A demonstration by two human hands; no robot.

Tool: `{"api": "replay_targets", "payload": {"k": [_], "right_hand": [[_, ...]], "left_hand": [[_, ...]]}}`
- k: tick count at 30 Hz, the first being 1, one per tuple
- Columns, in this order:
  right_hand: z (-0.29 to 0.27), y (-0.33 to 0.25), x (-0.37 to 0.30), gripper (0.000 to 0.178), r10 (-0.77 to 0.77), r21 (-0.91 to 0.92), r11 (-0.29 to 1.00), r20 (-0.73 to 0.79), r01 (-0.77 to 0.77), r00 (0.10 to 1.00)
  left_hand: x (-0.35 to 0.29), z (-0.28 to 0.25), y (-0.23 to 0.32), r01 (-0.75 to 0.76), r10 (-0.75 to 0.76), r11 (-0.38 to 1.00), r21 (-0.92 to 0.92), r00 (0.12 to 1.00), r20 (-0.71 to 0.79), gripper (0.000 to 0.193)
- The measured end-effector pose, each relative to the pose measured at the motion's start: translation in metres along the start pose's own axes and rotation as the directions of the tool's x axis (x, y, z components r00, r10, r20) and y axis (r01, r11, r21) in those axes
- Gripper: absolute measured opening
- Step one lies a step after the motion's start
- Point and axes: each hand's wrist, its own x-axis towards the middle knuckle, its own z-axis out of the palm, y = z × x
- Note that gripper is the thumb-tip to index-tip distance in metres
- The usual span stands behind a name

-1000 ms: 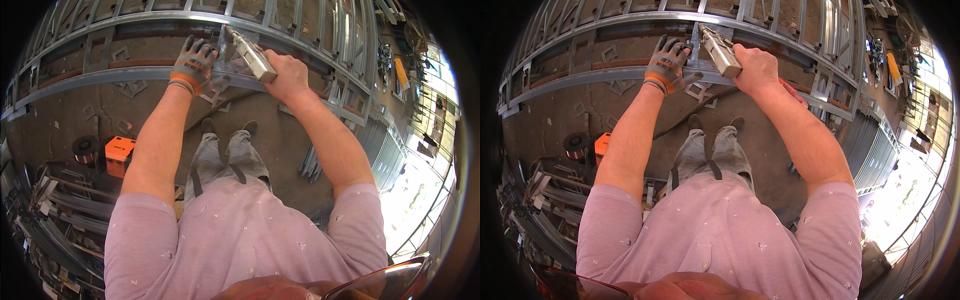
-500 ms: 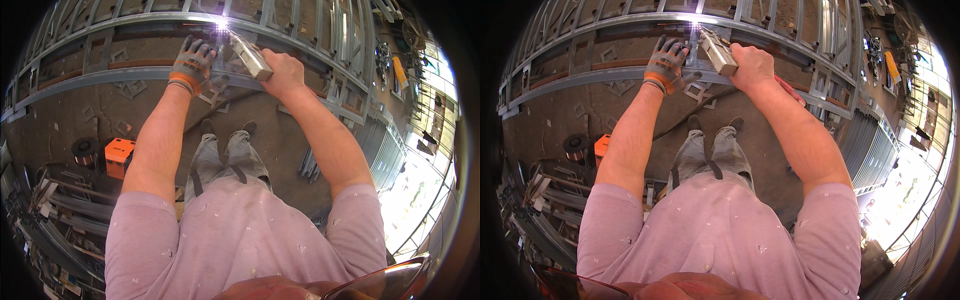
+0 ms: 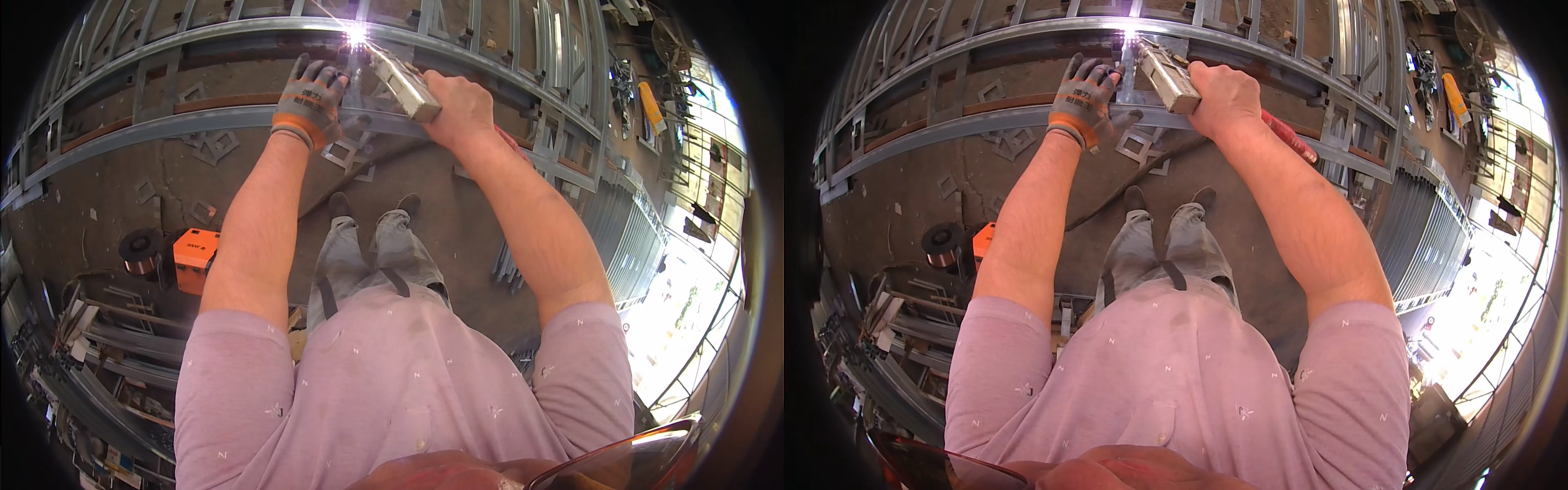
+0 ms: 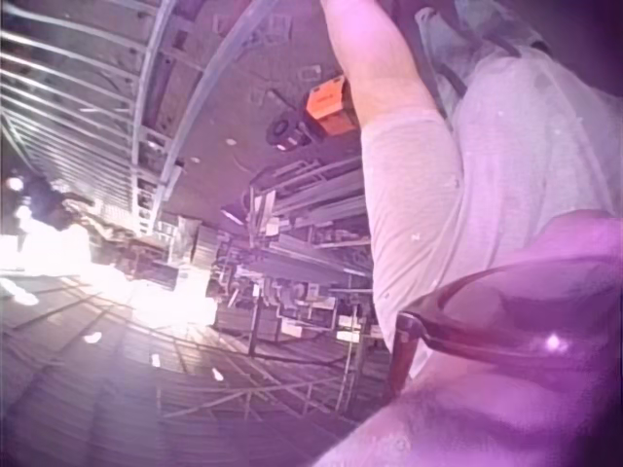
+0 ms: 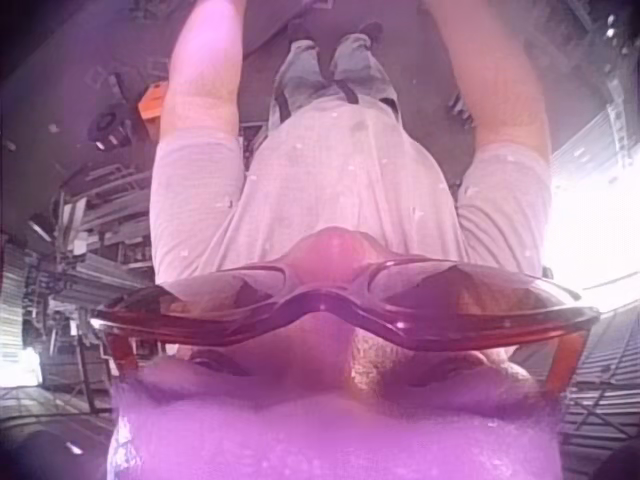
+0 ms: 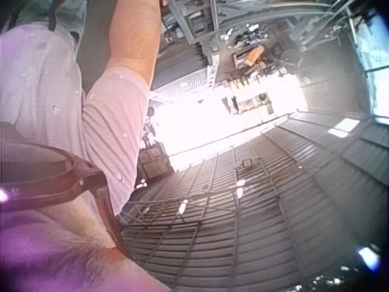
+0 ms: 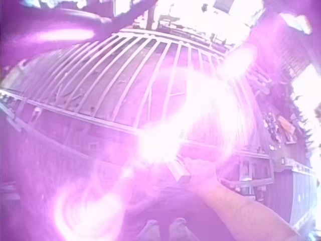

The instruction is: The person welds joints on a large curved metal frame using a handheld welding torch. They repeatedly position the torch at intersections, create welds with visible sparks, and reposition the tool along the frame. The person wears gloves and protective eyewear while working in a workshop environment.

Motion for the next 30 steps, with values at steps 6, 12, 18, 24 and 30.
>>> {"api": "replay_targets", "payload": {"k": [6, 12, 18, 24, 30], "right_hand": [[-0.001, 0.001, 0.000, 0.033, 0.016, -0.007, 1.000, 0.010, -0.016, 1.000], [-0.002, 0.005, -0.002, 0.034, 0.008, -0.002, 1.000, 0.008, -0.008, 1.000], [0.006, 0.014, -0.001, 0.037, -0.016, 0.022, 1.000, -0.038, 0.017, 0.999], [0.004, 0.020, -0.003, 0.037, -0.045, 0.027, 0.999, -0.034, 0.046, 0.998], [0.003, 0.031, 0.000, 0.042, -0.062, 0.067, 0.996, -0.023, 0.063, 0.998]], "left_hand": [[-0.001, 0.010, -0.007, -0.025, 0.023, 0.998, -0.053, 0.999, -0.041, 0.095], [0.000, 0.004, -0.003, -0.016, 0.015, 0.999, -0.051, 1.000, -0.009, 0.094], [0.001, 0.016, -0.006, -0.012, 0.012, 1.000, -0.025, 1.000, 0.005, 0.091], [0.000, 0.009, -0.005, -0.001, 0.002, 1.000, -0.019, 0.999, 0.040, 0.092], [0.002, 0.021, -0.007, -0.022, 0.022, 1.000, -0.012, 1.000, 0.005, 0.092]]}}
